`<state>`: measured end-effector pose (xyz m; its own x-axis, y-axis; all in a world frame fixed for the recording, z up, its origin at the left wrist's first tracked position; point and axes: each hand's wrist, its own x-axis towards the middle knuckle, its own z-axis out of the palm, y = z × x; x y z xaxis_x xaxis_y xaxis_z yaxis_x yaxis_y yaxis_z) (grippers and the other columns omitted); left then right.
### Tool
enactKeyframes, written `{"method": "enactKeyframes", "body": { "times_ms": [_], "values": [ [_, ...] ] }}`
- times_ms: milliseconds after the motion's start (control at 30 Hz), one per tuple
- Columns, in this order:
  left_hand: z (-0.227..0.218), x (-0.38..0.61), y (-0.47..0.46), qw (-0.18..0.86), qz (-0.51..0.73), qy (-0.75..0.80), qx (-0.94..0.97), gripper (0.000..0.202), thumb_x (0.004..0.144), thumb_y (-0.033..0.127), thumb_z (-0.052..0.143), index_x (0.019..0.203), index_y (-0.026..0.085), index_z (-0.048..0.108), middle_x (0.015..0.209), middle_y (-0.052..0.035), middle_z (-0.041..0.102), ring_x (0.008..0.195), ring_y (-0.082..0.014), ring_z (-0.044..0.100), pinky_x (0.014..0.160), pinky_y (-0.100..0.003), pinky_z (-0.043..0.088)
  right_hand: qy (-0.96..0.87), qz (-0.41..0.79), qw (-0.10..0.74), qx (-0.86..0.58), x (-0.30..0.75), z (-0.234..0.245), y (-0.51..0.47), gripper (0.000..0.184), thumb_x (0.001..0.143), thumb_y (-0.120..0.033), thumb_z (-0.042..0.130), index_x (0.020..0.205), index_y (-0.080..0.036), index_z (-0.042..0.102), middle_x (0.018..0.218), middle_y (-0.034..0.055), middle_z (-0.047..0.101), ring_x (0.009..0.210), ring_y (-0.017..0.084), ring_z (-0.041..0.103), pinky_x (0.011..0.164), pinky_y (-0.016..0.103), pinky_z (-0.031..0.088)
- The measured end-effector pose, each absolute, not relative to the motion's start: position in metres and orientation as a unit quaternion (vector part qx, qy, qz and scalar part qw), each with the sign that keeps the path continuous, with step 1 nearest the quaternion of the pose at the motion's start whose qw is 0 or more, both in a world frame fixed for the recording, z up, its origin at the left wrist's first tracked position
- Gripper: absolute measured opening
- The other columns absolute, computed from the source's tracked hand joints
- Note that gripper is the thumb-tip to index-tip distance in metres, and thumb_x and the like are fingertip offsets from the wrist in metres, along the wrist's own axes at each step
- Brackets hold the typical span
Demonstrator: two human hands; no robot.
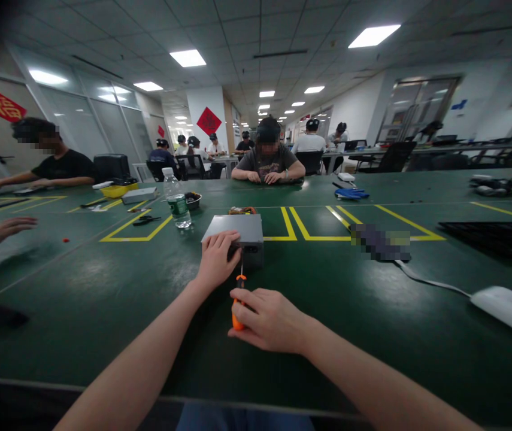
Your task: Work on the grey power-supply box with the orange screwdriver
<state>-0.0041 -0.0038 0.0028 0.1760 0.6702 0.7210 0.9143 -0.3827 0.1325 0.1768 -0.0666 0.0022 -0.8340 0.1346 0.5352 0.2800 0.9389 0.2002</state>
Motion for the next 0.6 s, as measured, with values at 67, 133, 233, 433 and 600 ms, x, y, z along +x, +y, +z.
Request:
{"method": "enactKeyframes", "body": {
  "times_ms": [67, 133, 233, 433, 600],
  "values": [
    [0.0026, -0.0038, -0.0036, 0.166, -0.361, -0.532, -0.748, 0.028, 0.081, 0.024, 0.051, 0.110, 0.023, 0.051, 0.121, -0.0038, 0.056, 0.113, -0.0207, 0.046, 0.095, -0.038, 0.030, -0.957, -0.126, 0.236, -0.109, 0.1772, 0.0056, -0.0682, 0.031, 0.086, -0.036, 0.046, 0.108, -0.015, 0.051, 0.112, 0.0163, 0.055, 0.084, 0.019, 0.058, 0.069, 0.030, 0.048],
    [0.0025, -0.0037, -0.0034, 0.167, -0.363, -0.531, -0.748, 0.028, 0.082, 0.024, 0.050, 0.109, 0.023, 0.051, 0.121, -0.0039, 0.056, 0.113, -0.0207, 0.046, 0.095, -0.038, 0.030, -0.961, -0.131, 0.221, -0.103, 0.1769, 0.0077, -0.0690, 0.033, 0.087, -0.032, 0.044, 0.115, -0.016, 0.048, 0.114, 0.0170, 0.053, 0.085, 0.019, 0.058, 0.069, 0.031, 0.047],
    [0.0024, -0.0039, -0.0033, 0.172, -0.365, -0.529, -0.746, 0.027, 0.082, 0.024, 0.050, 0.109, 0.023, 0.051, 0.120, -0.0034, 0.056, 0.113, -0.0203, 0.046, 0.095, -0.038, 0.030, -0.956, -0.144, 0.238, -0.093, 0.1753, 0.0054, -0.0679, 0.028, 0.087, -0.030, 0.045, 0.108, -0.014, 0.051, 0.112, 0.0170, 0.054, 0.078, 0.017, 0.058, 0.065, 0.029, 0.047],
    [0.0027, -0.0045, -0.0038, 0.170, -0.365, -0.527, -0.748, 0.027, 0.082, 0.025, 0.050, 0.109, 0.023, 0.050, 0.121, -0.0033, 0.056, 0.113, -0.0198, 0.046, 0.095, -0.037, 0.030, -0.948, -0.132, 0.272, -0.099, 0.1762, -0.0009, -0.0649, 0.020, 0.085, -0.032, 0.048, 0.092, -0.013, 0.051, 0.106, 0.0144, 0.059, 0.068, 0.014, 0.056, 0.060, 0.027, 0.047],
    [0.0024, -0.0044, -0.0041, 0.172, -0.365, -0.527, -0.748, 0.027, 0.082, 0.025, 0.050, 0.109, 0.023, 0.050, 0.121, -0.0033, 0.056, 0.113, -0.0198, 0.046, 0.095, -0.037, 0.030, -0.956, -0.123, 0.245, -0.106, 0.1821, 0.0069, -0.0668, 0.033, 0.086, -0.033, 0.046, 0.114, -0.015, 0.047, 0.112, 0.0156, 0.055, 0.083, 0.019, 0.058, 0.067, 0.030, 0.048]
  ]
}}
